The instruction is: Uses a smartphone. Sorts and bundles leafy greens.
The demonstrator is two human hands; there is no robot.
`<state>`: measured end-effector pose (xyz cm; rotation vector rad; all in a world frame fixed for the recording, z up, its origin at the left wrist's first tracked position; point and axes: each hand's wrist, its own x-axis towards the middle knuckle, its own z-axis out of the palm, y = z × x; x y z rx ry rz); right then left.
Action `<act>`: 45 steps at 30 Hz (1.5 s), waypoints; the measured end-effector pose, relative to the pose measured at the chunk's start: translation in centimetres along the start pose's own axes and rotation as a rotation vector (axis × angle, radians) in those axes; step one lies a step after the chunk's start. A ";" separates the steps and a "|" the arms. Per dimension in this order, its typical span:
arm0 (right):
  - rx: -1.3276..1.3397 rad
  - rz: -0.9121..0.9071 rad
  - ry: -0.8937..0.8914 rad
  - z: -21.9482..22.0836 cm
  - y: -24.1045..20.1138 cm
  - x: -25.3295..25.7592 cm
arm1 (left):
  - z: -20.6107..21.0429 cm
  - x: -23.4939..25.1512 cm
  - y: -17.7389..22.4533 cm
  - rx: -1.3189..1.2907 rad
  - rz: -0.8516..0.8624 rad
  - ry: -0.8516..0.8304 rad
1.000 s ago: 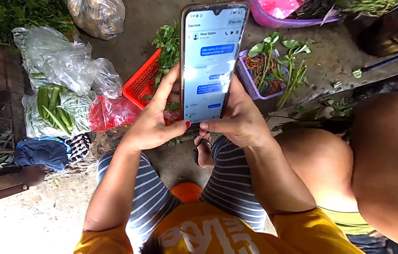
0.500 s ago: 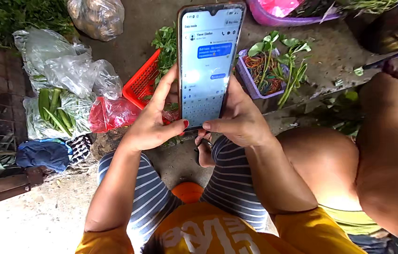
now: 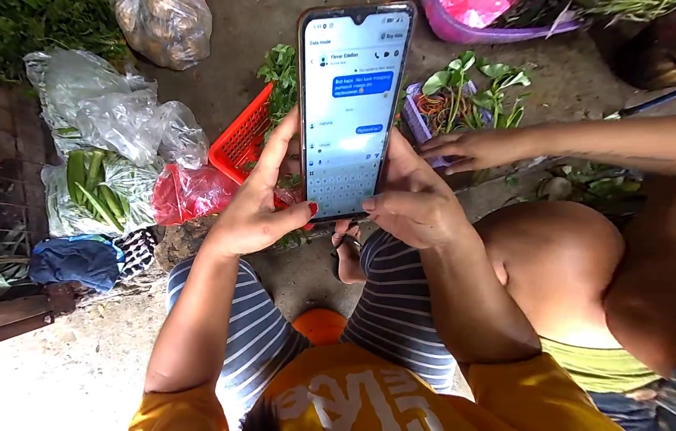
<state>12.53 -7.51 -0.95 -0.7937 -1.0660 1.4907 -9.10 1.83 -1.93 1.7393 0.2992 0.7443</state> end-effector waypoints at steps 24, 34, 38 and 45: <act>-0.068 0.029 0.142 1.0 0.3 0.3 | 2.2 0.4 0.6 0.045 -0.099 0.190; -0.081 0.017 0.082 0.5 0.3 0.2 | 1.0 0.2 0.7 -0.024 -0.116 0.058; -0.013 0.029 0.048 0.3 0.1 0.0 | 0.1 -0.1 0.7 -0.053 -0.146 -0.019; -0.010 0.023 0.005 0.0 0.0 -0.1 | 0.1 -0.1 0.5 -0.083 -0.091 -0.047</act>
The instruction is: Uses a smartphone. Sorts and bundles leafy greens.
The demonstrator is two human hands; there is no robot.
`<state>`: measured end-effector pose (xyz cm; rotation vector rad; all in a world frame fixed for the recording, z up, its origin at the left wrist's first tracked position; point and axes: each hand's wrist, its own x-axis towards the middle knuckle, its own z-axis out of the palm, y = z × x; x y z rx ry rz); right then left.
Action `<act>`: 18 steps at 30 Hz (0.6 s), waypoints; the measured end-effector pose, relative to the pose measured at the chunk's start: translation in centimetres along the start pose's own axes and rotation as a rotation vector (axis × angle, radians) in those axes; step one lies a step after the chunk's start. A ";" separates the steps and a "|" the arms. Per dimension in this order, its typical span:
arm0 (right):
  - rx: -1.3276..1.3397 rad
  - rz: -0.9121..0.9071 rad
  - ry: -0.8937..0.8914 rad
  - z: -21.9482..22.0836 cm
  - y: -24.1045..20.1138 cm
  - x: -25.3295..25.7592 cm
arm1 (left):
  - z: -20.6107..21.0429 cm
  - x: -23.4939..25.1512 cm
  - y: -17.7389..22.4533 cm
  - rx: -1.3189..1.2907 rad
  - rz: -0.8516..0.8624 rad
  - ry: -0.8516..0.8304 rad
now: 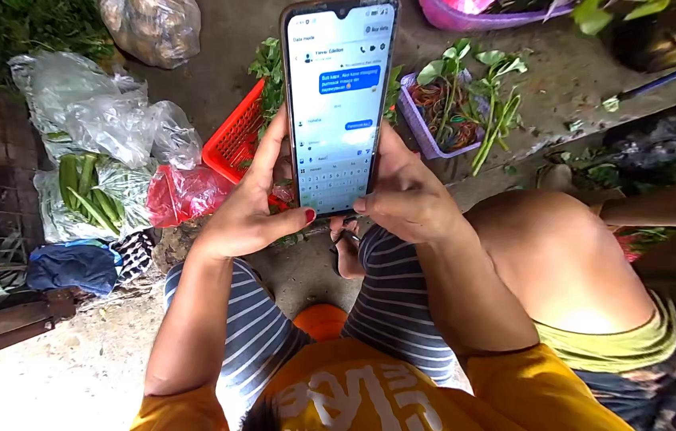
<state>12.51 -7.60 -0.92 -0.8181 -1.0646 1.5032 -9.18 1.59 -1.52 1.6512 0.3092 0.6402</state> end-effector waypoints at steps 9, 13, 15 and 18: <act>-0.020 0.004 0.053 0.2 0.0 0.1 | 0.1 0.0 0.1 0.006 0.005 0.001; 0.050 0.022 0.047 0.1 0.0 0.3 | 0.3 0.0 0.1 0.015 -0.014 0.023; 0.051 0.028 0.069 0.3 -0.1 0.3 | 0.4 0.0 0.0 0.038 -0.006 0.029; 0.045 -0.001 0.032 0.1 0.0 0.2 | 0.6 0.0 0.1 0.045 -0.018 0.042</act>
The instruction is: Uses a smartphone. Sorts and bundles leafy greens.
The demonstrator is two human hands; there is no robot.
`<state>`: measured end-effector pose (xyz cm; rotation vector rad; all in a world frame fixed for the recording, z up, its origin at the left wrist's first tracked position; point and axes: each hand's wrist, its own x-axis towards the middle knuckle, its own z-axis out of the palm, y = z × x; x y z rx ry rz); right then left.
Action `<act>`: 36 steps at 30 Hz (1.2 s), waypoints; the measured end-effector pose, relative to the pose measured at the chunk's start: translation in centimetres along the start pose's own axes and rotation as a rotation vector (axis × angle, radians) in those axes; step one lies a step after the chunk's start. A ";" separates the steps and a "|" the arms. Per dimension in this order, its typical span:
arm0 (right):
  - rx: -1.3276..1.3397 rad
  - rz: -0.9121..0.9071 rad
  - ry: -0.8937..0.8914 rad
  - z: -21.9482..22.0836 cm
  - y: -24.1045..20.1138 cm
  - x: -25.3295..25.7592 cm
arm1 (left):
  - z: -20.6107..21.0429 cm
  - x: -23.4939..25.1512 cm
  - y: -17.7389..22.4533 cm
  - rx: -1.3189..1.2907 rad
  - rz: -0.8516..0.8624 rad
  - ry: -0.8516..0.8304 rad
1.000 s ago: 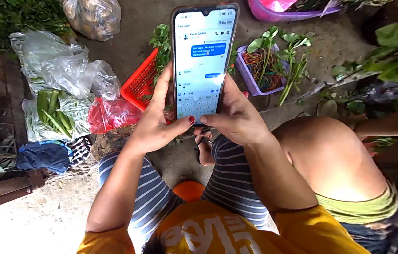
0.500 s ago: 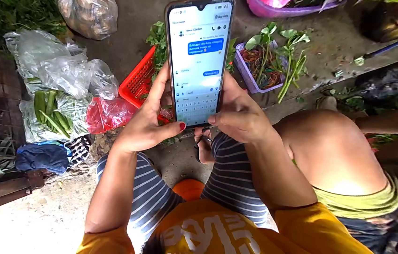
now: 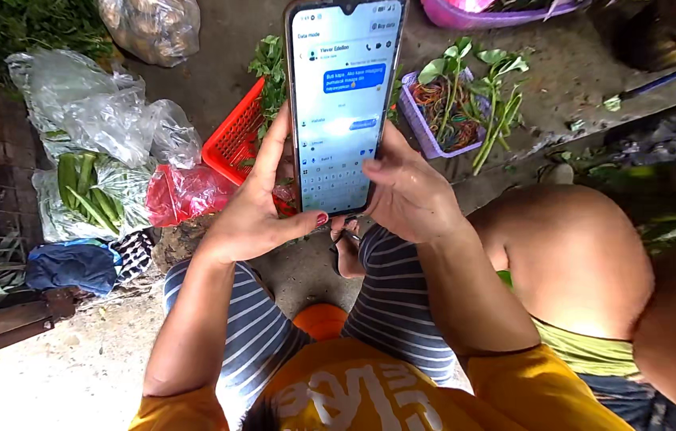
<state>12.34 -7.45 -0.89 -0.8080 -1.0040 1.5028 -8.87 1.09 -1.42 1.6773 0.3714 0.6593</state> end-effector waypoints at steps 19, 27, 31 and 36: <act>-0.019 -0.026 -0.027 -0.1 0.2 -0.1 | 0.3 0.2 0.0 0.014 -0.011 0.031; -0.031 -0.027 -0.030 -0.1 0.1 -0.2 | 0.2 0.2 -0.3 0.047 0.034 0.019; -0.029 -0.025 -0.026 -0.1 0.1 -0.2 | 0.2 0.2 -0.2 0.059 0.015 0.027; -0.029 -0.030 -0.020 -0.1 0.2 -0.1 | 0.2 0.2 -0.2 0.057 0.028 0.027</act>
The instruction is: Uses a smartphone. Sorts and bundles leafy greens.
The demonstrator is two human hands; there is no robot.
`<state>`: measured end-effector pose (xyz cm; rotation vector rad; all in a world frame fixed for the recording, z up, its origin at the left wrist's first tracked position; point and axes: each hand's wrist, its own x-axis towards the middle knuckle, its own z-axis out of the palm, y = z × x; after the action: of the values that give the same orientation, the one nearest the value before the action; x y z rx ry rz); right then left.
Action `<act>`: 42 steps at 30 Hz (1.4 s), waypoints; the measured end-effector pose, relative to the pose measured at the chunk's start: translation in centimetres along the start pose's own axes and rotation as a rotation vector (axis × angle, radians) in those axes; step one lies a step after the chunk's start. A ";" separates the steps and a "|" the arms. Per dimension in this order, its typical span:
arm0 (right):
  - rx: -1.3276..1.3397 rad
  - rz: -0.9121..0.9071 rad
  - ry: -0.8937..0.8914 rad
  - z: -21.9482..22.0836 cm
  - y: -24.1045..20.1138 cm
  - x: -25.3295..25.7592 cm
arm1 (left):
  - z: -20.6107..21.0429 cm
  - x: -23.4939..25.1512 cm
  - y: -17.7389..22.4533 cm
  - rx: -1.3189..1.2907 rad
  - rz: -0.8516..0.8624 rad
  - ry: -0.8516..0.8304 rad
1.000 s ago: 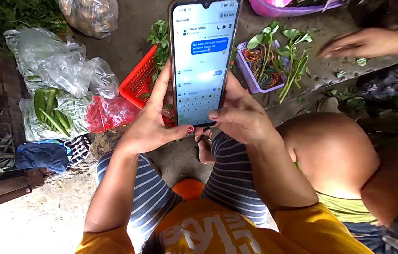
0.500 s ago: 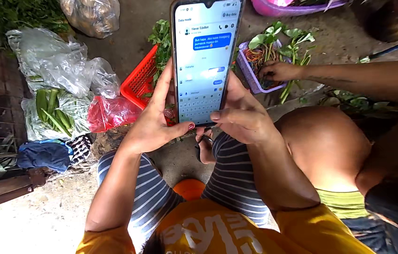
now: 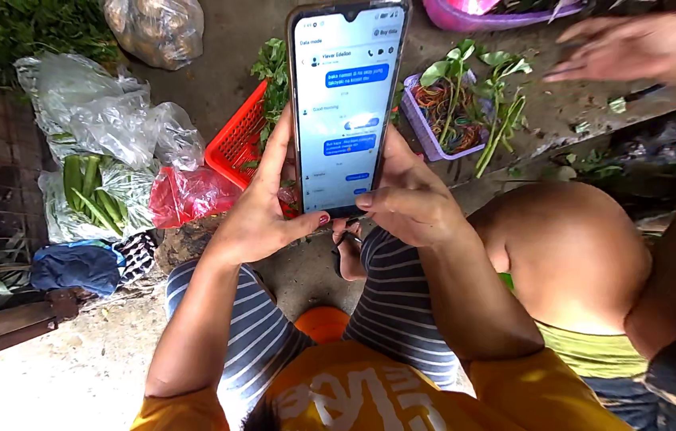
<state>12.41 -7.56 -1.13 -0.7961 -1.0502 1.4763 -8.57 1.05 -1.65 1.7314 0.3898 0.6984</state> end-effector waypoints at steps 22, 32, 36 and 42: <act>-0.001 0.095 0.130 -0.3 0.2 1.0 | 0.4 0.8 -1.2 0.017 -0.204 0.065; -0.137 0.083 0.237 2.2 0.7 1.2 | 1.9 1.7 -3.5 0.018 -0.137 0.258; -0.109 0.132 0.226 2.4 1.8 0.6 | 2.1 2.1 -5.9 0.032 -0.262 0.235; -0.210 0.196 0.279 3.6 2.0 -2.0 | 5.1 0.9 -1.3 -0.022 -0.433 0.186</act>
<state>8.68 -10.16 -1.71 -1.2462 -0.9436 1.3808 -4.49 -1.95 -3.42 1.4959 0.8531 0.5437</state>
